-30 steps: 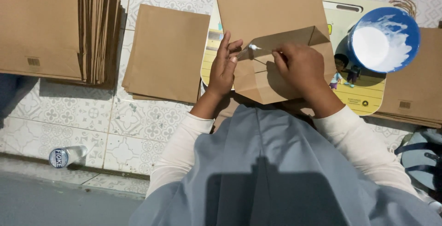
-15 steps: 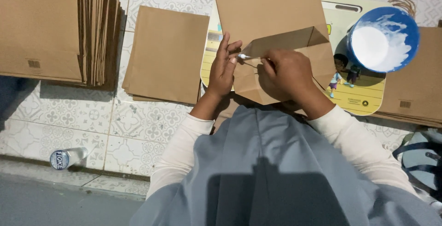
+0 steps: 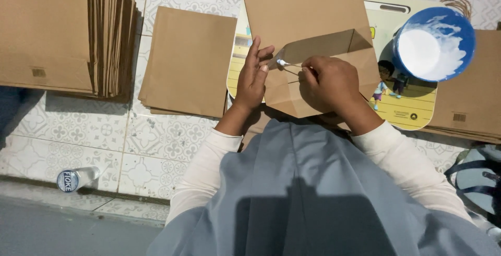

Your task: The person sits on the floor and assembles brown paper bags by applying white glue to the seams with a small brush. They fold the flaps, press them to adhere, and repeat the process on multiple bags.

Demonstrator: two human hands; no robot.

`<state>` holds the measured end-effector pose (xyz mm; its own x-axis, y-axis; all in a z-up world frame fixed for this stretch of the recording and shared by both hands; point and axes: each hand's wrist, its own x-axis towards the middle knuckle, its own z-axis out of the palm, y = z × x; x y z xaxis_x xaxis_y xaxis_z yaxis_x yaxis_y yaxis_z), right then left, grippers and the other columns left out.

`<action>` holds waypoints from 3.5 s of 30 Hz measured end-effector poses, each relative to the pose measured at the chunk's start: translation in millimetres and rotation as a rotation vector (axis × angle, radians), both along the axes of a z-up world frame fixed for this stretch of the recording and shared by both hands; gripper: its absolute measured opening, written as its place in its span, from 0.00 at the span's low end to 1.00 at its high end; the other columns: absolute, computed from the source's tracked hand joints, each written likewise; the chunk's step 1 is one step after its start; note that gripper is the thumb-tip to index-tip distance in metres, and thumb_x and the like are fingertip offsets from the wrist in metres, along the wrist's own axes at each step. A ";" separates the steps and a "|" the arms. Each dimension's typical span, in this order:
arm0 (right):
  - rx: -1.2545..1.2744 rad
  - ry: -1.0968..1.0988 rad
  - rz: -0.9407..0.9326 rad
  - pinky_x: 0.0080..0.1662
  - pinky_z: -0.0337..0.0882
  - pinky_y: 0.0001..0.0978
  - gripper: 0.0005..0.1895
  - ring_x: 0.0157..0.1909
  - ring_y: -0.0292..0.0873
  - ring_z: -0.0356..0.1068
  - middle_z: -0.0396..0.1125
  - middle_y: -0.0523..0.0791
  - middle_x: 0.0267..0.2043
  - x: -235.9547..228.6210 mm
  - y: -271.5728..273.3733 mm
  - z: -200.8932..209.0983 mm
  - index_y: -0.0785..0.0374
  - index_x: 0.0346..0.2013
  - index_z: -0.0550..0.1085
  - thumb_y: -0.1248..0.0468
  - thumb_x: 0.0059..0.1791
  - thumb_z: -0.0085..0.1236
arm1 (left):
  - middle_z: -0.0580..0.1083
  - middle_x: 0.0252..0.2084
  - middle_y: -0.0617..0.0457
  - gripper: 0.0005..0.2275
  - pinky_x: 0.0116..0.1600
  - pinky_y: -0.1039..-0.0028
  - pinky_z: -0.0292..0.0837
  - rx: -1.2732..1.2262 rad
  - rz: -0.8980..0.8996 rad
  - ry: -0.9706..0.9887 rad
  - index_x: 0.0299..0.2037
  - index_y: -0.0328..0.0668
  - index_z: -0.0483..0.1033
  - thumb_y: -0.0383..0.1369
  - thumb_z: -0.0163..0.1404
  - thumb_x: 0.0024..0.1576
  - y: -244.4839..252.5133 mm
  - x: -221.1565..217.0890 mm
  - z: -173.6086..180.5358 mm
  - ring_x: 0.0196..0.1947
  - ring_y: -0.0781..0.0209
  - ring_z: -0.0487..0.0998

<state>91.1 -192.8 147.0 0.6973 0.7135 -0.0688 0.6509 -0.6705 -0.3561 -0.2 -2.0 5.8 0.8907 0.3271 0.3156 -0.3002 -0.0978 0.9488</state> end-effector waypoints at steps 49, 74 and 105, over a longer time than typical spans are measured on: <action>0.904 0.391 -0.278 0.38 0.70 0.37 0.05 0.32 0.39 0.68 0.74 0.50 0.30 43.8 -126.9 -66.6 0.71 0.41 0.80 0.73 0.51 0.60 | 0.66 0.69 0.42 0.20 0.73 0.38 0.43 1.081 0.203 0.033 0.58 0.50 0.77 0.47 0.55 0.59 -48.8 45.2 76.4 0.70 0.33 0.62; 0.623 0.059 -0.148 0.49 0.73 0.46 0.08 0.43 0.59 0.75 0.75 0.50 0.37 43.2 -153.5 -80.5 0.60 0.46 0.83 0.70 0.53 0.63 | 0.36 0.80 0.38 0.42 0.74 0.37 0.24 1.203 -0.166 0.491 0.73 0.51 0.65 0.39 0.69 0.45 -38.5 23.4 78.1 0.79 0.35 0.29; 0.187 -0.222 0.031 0.46 0.72 0.49 0.05 0.42 0.57 0.73 0.70 0.49 0.34 43.5 -99.8 -75.7 0.60 0.44 0.81 0.67 0.53 0.66 | 0.30 0.78 0.28 0.37 0.75 0.37 0.24 0.727 -0.293 0.627 0.73 0.29 0.57 0.20 0.51 0.48 -39.3 17.2 71.2 0.78 0.26 0.28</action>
